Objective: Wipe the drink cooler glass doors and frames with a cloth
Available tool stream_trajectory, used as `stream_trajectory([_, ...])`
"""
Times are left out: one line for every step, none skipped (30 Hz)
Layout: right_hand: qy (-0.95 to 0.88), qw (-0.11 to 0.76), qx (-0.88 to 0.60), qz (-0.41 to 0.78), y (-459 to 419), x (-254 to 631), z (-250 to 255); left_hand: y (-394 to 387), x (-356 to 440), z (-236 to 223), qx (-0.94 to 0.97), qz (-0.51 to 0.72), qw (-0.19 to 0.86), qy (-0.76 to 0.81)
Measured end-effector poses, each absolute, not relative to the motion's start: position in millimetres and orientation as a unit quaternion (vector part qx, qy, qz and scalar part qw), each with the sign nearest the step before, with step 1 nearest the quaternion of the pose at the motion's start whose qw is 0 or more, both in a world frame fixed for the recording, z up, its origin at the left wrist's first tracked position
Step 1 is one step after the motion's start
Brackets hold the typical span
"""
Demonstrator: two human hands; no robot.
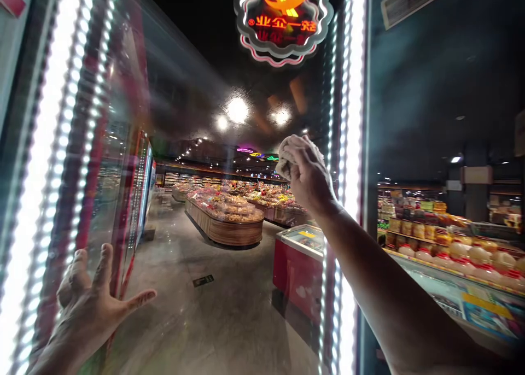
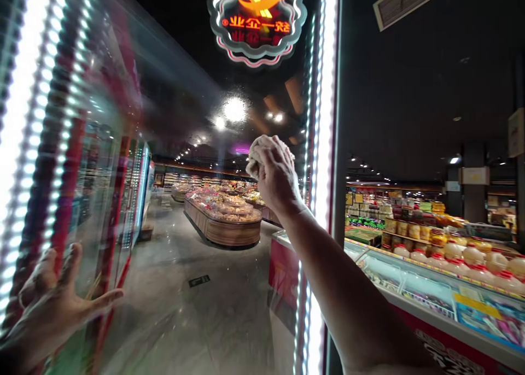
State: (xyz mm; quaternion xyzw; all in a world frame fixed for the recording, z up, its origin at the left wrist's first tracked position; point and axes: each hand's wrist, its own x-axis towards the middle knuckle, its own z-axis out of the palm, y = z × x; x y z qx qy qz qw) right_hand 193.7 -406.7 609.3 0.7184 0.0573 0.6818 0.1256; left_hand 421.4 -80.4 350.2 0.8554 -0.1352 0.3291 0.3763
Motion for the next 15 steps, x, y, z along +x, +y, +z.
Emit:
stream_trajectory([0.063,0.13,0.725,0.673,-405,195,608,-80,421,350,0.853,0.335,0.374,-0.138])
stream_trajectory([0.066,0.131,0.727,0.671,-405,195,608,-80,420,350,0.852,0.34,0.371,-0.141])
stream_trajectory([0.065,0.13,0.724,0.674,-405,195,609,-80,420,351,0.852,0.344,0.367,-0.143])
stream_trajectory([0.059,0.125,0.717,0.683,-406,195,612,-80,419,351,0.852,0.347,0.364,-0.144])
stream_trajectory([0.052,0.119,0.71,0.692,-406,196,614,-80,419,352,0.853,0.348,0.361,-0.144])
stream_trajectory([0.046,0.115,0.704,0.7,-405,198,617,-80,418,353,0.855,0.347,0.359,-0.142])
stream_trajectory([0.043,0.114,0.702,0.702,-403,201,618,-81,416,354,0.856,0.344,0.36,-0.14])
stream_trajectory([0.045,0.118,0.705,0.698,-400,204,618,-81,415,355,0.856,0.342,0.362,-0.138])
stream_trajectory([0.051,0.127,0.713,0.688,-396,208,617,-81,414,356,0.856,0.341,0.365,-0.136])
stream_trajectory([0.062,0.138,0.724,0.673,-392,211,616,-82,413,357,0.856,0.34,0.367,-0.133])
stream_trajectory([0.073,0.148,0.735,0.658,-389,213,613,-82,413,357,0.855,0.338,0.37,-0.132])
stream_trajectory([0.08,0.154,0.741,0.648,-387,215,612,-83,413,358,0.853,0.339,0.373,-0.132])
stream_trajectory([0.081,0.153,0.743,0.646,-386,215,612,-83,413,358,0.851,0.342,0.376,-0.134])
stream_trajectory([0.077,0.148,0.74,0.651,-386,216,613,-83,413,357,0.849,0.345,0.376,-0.136])
stream_trajectory([0.07,0.14,0.733,0.662,-387,216,615,-83,414,356,0.849,0.349,0.373,-0.138])
